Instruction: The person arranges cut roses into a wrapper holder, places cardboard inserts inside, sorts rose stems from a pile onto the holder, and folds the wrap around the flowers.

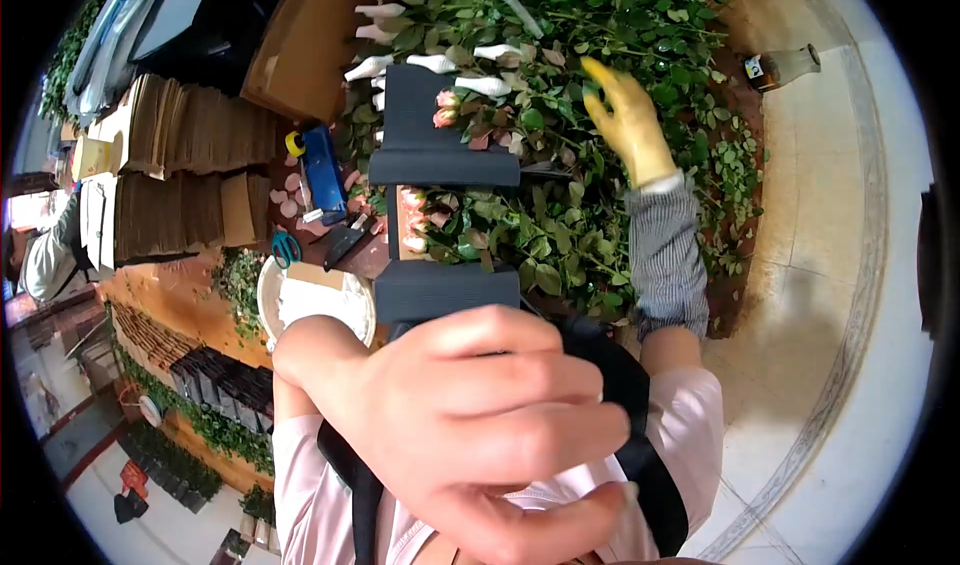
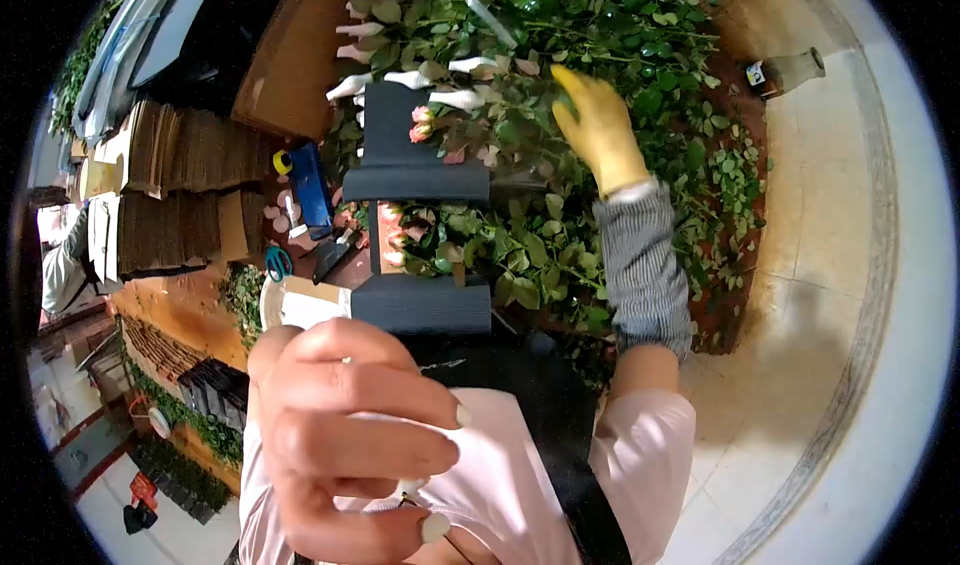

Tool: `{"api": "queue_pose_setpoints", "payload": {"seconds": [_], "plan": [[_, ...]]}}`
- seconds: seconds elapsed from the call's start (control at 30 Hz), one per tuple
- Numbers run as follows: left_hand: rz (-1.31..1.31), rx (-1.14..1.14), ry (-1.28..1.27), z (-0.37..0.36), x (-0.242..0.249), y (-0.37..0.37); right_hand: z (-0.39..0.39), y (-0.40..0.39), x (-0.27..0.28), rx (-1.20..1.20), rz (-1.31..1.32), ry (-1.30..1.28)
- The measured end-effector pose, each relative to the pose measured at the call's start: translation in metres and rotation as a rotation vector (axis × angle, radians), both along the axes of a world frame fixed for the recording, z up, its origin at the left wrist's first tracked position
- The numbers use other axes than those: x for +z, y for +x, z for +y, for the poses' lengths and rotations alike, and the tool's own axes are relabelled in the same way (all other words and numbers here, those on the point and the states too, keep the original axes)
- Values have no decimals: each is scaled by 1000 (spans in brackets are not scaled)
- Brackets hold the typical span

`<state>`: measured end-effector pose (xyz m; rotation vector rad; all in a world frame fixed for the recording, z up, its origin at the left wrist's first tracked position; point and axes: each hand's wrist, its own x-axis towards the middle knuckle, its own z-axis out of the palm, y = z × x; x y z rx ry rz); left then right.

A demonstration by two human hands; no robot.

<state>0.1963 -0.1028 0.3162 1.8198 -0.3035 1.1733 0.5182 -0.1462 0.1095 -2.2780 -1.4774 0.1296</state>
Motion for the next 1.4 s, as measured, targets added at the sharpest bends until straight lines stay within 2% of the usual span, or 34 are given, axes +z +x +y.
{"api": "queue_pose_setpoints", "payload": {"seconds": [0.07,0.13,0.2,0.23,0.27,0.3,0.33,0.37,0.43,0.5,0.53,0.6,0.63,0.67,0.73,0.77,0.8,0.87,0.9,0.93,0.97,1.07,1.1,1.13,1.2,1.23,1.33,1.37,1.4], "plan": [[-109,20,77,-1,-11,6,34,12,3,59,-42,143],[-115,73,61,-6,-6,7,72,29,3,19,-179,197],[-75,135,-49,-11,1,5,108,58,-20,1,-396,335],[-35,166,-154,-14,5,2,126,71,-32,-41,-528,230],[25,129,-159,2,-4,-6,134,67,-34,-114,-606,-20],[86,95,-164,19,-13,-14,153,74,-45,-160,-459,-382],[226,130,-169,29,-21,-17,158,70,-53,-175,-412,-411],[522,224,-199,30,-17,-19,164,66,-47,-179,-442,-445],[779,180,53,50,-54,-23,156,53,-34,-172,-482,-203],[919,126,23,52,-91,-35,149,48,-27,-187,-523,58],[982,102,-24,51,-107,-41,141,45,-20,-190,-529,56],[1105,123,-16,47,-129,-49,120,41,-8,-225,-570,252],[1200,153,102,46,-141,-54,113,46,-8,-229,-535,216],[1215,167,153,43,-154,-59,102,48,-8,-213,-468,296],[1358,198,258,33,-192,-76,79,32,16,-190,-497,403],[1248,240,342,28,-219,-86,74,33,11,-168,-503,450],[1246,240,339,24,-228,-89,59,22,24,-56,-451,469],[1482,129,209,21,-236,-91,38,3,35,-45,-416,262],[1431,173,238,20,-237,-93,33,5,21,-71,-590,266],[1425,176,237,17,-239,-93,23,3,21,-66,-657,289],[1414,213,274,15,-241,-93,16,15,-2,-86,-575,201],[1339,286,356,10,-251,-96,-13,53,-152,-110,-340,7],[1272,335,390,9,-254,-96,-23,45,-179,-67,-312,-2],[1259,341,397,10,-254,-96,-31,31,-189,-17,-290,-6],[1223,352,366,8,-255,-96,-13,-22,-93,-115,-449,-485],[1226,341,355,9,-255,-96,-7,-28,-80,-137,-365,-578],[1233,349,372,8,-253,-95,-8,-6,-115,-113,-249,-534],[1233,343,374,8,-250,-94,-17,13,-143,-102,-187,-286],[1229,342,377,8,-250,-94,-16,27,-135,-25,-90,-332]]}}
